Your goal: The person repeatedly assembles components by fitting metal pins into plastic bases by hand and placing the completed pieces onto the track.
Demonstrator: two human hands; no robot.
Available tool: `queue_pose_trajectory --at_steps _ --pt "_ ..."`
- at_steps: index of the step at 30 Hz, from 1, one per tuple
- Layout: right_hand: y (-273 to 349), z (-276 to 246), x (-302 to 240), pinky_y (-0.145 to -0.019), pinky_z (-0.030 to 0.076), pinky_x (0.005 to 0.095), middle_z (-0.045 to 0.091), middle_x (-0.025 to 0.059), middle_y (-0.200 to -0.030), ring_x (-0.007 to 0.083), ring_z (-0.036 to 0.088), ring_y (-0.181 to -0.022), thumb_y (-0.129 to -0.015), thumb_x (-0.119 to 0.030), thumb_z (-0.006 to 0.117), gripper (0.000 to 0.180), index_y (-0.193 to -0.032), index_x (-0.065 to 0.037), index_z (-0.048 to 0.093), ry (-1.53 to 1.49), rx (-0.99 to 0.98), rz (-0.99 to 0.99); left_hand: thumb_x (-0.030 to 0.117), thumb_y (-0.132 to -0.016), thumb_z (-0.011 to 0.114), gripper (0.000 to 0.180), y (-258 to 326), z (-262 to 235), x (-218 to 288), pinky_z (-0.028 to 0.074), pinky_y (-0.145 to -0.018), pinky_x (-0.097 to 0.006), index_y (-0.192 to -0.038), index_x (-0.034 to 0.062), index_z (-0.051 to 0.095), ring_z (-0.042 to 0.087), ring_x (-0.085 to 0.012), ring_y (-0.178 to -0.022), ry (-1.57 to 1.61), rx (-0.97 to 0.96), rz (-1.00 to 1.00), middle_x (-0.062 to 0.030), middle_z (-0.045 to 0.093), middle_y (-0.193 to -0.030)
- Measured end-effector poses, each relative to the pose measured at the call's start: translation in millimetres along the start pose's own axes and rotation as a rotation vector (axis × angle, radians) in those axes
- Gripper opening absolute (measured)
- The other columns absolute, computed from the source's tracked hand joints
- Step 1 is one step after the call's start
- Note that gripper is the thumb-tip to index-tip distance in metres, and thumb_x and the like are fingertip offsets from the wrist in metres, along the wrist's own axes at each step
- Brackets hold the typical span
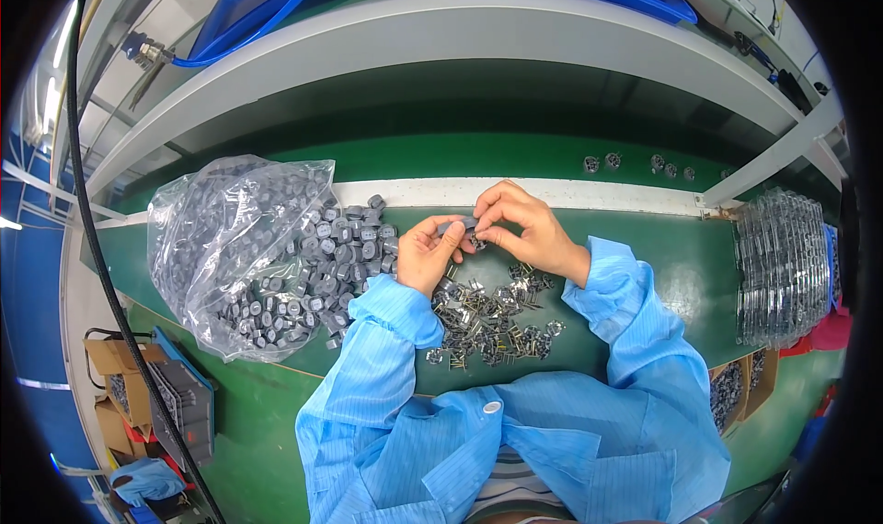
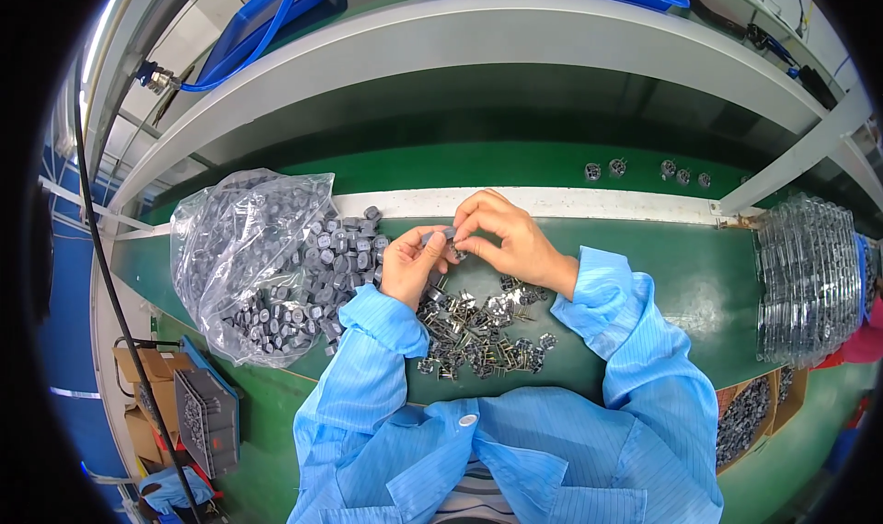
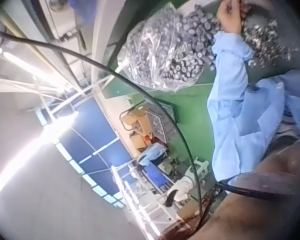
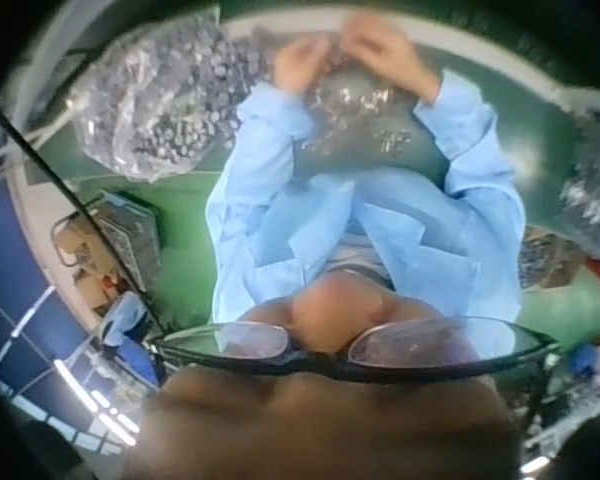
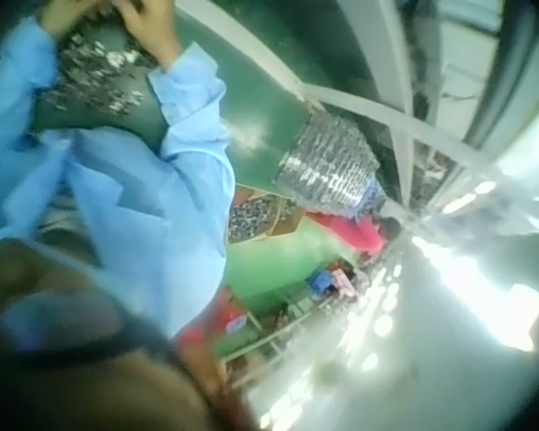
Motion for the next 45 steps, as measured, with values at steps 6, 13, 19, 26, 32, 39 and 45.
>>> queue_pose_trajectory --at_steps 6,13,19,26,32,39,45 --pt "6 8 -4 -0.075 0.052 0.0358 0.064 0.0093 -0.096 0.0262 0.062 -0.088 -0.081 0.000 0.073 0.010 -0.087 -0.001 0.065 0.156 0.004 -0.103 0.030 -0.102 0.061 0.032 8 7 4 0.043 -0.050 -0.021 -0.105 -0.0011 0.067 0.063 -0.0104 -0.059 -0.031 -0.047 -0.126 -0.0076 0.069 -0.076" --pt "6 13 -12 -0.068 0.052 0.0377 0.063 0.0085 -0.086 0.0272 0.062 -0.081 -0.078 -0.002 0.076 0.015 -0.086 -0.001 0.063 0.224 0.020 -0.150 0.028 -0.104 0.057 0.032 12 11 10 0.036 -0.038 -0.024 -0.087 0.0009 0.060 0.054 -0.0100 -0.041 -0.139 -0.020 -0.170 -0.0069 0.064 -0.061" --pt "8 15 -12 -0.067 0.050 0.0380 0.064 0.0102 -0.088 0.0285 0.062 -0.082 -0.076 0.001 0.076 0.015 -0.083 -0.001 0.063 0.278 0.039 -0.117 0.026 -0.104 0.056 0.030 11 10 10 0.037 -0.038 -0.024 -0.089 0.0011 0.060 0.054 -0.0098 -0.040 -0.222 -0.007 -0.124 -0.0067 0.063 -0.060" --pt "12 17 2 -0.066 0.052 0.0304 0.065 0.0068 -0.094 0.0184 0.063 -0.082 -0.085 0.001 0.071 0.018 -0.099 0.000 0.060 0.037 0.051 0.165 0.023 -0.104 0.057 0.025 9 13 4 0.043 -0.042 -0.027 -0.090 0.0012 0.056 0.059 -0.0113 -0.046 -0.154 -0.050 -0.058 -0.0077 0.063 -0.061" --pt "25 28 59 -0.064 0.053 0.0243 0.068 0.0054 -0.091 0.0082 0.062 -0.072 -0.094 -0.003 0.066 0.016 -0.110 -0.001 0.062 -0.293 -0.147 0.597 0.017 -0.104 0.055 0.016 31 25 43 0.049 -0.054 -0.037 -0.098 0.0016 0.054 0.066 -0.0209 -0.062 -0.995 0.160 0.693 -0.0127 0.065 -0.072" --pt "33 -115 104 -0.079 0.048 0.0421 0.066 0.0099 -0.085 0.0303 0.059 -0.092 -0.076 -0.011 0.077 0.018 -0.092 -0.005 0.074 0.939 0.375 0.232 0.035 -0.110 0.041 0.037 5 -24 18 0.036 -0.063 -0.023 -0.123 0.0032 0.055 0.040 -0.0091 -0.073 0.086 0.102 0.198 0.0000 0.047 -0.096" --pt "5 -64 65 -0.080 0.047 0.0417 0.065 0.0121 -0.089 0.0326 0.059 -0.090 -0.079 -0.010 0.074 0.005 -0.082 -0.007 0.072 0.605 0.172 0.154 0.026 -0.109 0.045 0.051 -6 -40 9 0.040 -0.078 -0.023 -0.152 -0.0002 0.038 0.045 -0.0112 -0.091 0.025 0.153 0.210 -0.0019 0.048 -0.117"
Point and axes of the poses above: each hand's wrist, its own y-axis away from the middle knuckle, its own z-axis out of the palm, x = y × z, the point moved 8 cm from there along -y, towards the middle knuckle
